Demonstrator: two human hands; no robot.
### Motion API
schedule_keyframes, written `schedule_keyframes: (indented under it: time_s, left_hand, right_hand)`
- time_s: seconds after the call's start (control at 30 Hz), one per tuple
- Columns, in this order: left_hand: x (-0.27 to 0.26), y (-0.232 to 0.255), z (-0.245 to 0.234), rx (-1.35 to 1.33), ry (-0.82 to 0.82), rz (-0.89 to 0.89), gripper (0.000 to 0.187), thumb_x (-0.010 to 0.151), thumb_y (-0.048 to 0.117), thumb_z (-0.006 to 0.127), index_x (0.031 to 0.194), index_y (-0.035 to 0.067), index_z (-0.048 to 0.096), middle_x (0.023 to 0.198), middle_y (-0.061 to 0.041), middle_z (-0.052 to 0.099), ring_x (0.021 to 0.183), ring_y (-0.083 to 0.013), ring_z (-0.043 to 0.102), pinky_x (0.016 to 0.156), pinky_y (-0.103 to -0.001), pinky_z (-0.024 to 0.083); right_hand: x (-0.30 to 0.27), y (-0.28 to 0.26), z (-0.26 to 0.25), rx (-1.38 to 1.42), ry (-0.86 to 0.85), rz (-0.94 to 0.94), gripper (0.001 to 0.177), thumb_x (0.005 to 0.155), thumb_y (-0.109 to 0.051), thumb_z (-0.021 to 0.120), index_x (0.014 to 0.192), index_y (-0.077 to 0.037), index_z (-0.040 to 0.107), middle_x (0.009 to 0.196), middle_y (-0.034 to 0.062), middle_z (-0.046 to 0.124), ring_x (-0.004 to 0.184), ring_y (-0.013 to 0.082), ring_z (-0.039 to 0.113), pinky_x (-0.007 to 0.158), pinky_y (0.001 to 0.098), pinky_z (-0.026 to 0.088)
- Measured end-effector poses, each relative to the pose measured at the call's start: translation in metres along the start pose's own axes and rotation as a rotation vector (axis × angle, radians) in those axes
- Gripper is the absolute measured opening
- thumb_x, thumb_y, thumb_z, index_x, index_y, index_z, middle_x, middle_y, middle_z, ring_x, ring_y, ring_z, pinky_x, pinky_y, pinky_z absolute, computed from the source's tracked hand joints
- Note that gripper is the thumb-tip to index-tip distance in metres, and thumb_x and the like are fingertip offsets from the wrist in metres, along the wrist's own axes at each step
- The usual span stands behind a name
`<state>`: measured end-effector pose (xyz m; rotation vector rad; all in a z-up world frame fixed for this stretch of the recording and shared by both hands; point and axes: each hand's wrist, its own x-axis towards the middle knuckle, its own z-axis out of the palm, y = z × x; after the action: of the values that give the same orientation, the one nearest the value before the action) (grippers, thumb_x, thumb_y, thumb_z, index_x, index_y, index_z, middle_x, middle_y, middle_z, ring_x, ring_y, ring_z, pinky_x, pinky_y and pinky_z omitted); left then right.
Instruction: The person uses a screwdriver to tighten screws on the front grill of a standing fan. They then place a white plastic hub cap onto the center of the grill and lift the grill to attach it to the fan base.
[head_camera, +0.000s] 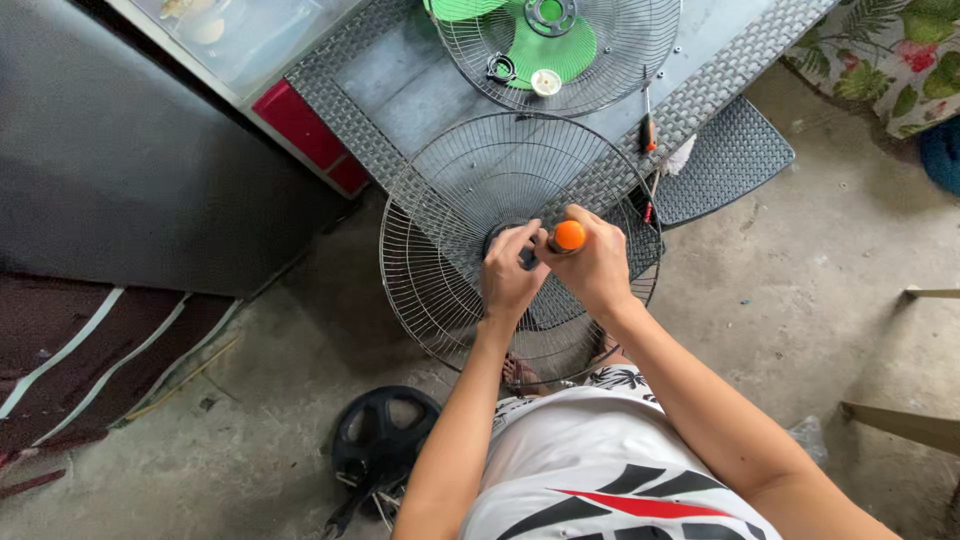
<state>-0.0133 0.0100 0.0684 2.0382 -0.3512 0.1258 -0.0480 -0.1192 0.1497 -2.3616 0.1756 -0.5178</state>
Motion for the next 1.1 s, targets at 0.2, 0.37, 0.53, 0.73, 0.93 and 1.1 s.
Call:
schedule_keyframes:
  time_s: [0.2, 0.37, 0.53, 0.73, 0.93, 1.1]
  left_hand:
    - [0.018, -0.007, 0.002, -0.084, -0.098, 0.194, 0.02, 0.089, 0.013, 0.076, 0.082, 0.002, 0.061, 0.083, -0.013, 0.069, 0.076, -0.0327, 0.07, 0.068, -0.041, 0.058]
    - [0.033, -0.021, 0.013, 0.084, -0.166, 0.315, 0.024, 0.082, 0.019, 0.082, 0.081, 0.002, 0.066, 0.077, -0.015, 0.066, 0.071, -0.0363, 0.068, 0.062, -0.044, 0.054]
    - [0.048, -0.014, 0.014, 0.017, -0.245, 0.257, 0.023, 0.078, 0.017, 0.083, 0.083, 0.002, 0.066, 0.077, -0.015, 0.068, 0.07, -0.0336, 0.07, 0.063, -0.043, 0.055]
    - [0.034, -0.02, -0.001, -0.072, -0.22, 0.363, 0.016, 0.076, 0.007, 0.078, 0.091, 0.004, 0.072, 0.082, -0.015, 0.071, 0.074, -0.0312, 0.072, 0.065, -0.039, 0.057]
    - [0.04, -0.031, -0.002, -0.104, -0.268, 0.228, 0.01, 0.084, 0.006, 0.075, 0.09, 0.003, 0.068, 0.081, -0.014, 0.071, 0.073, -0.0306, 0.073, 0.066, -0.038, 0.058]
    - [0.056, -0.027, 0.002, -0.091, -0.383, 0.364, 0.012, 0.079, 0.004, 0.077, 0.089, 0.002, 0.071, 0.079, -0.016, 0.072, 0.071, -0.033, 0.072, 0.064, -0.039, 0.056]
  right_hand:
    - [0.009, -0.015, -0.004, -0.112, -0.119, -0.062, 0.035, 0.08, -0.026, 0.088, 0.087, -0.003, 0.062, 0.089, 0.0179, 0.069, 0.083, 0.0409, 0.068, 0.075, 0.0482, 0.055]
    - [0.038, -0.028, -0.056, 0.042, -0.398, -0.11, 0.072, 0.067, -0.03, 0.092, 0.125, -0.007, 0.057, 0.106, 0.0166, 0.062, 0.102, 0.0367, 0.064, 0.087, 0.0475, 0.054]
    - [0.066, -0.039, -0.095, 0.173, -0.45, -0.659, 0.058, 0.065, -0.01, 0.082, 0.12, -0.007, 0.067, 0.118, 0.0184, 0.067, 0.112, 0.0355, 0.058, 0.09, 0.0461, 0.052]
    - [0.058, -0.044, -0.078, 0.013, -0.48, -0.493, 0.032, 0.069, -0.01, 0.085, 0.098, -0.008, 0.071, 0.085, 0.007, 0.072, 0.082, 0.0307, 0.066, 0.075, 0.0425, 0.056]
    - [0.05, -0.05, -0.051, -0.055, -0.292, -0.294, 0.038, 0.072, -0.024, 0.087, 0.086, -0.002, 0.059, 0.079, 0.0157, 0.067, 0.073, 0.0361, 0.067, 0.066, 0.0471, 0.055]
    - [0.05, -0.057, -0.051, -0.364, -0.31, 0.066, 0.035, 0.094, -0.037, 0.076, 0.091, -0.006, 0.059, 0.08, 0.0155, 0.072, 0.073, 0.0355, 0.07, 0.07, 0.0462, 0.056]
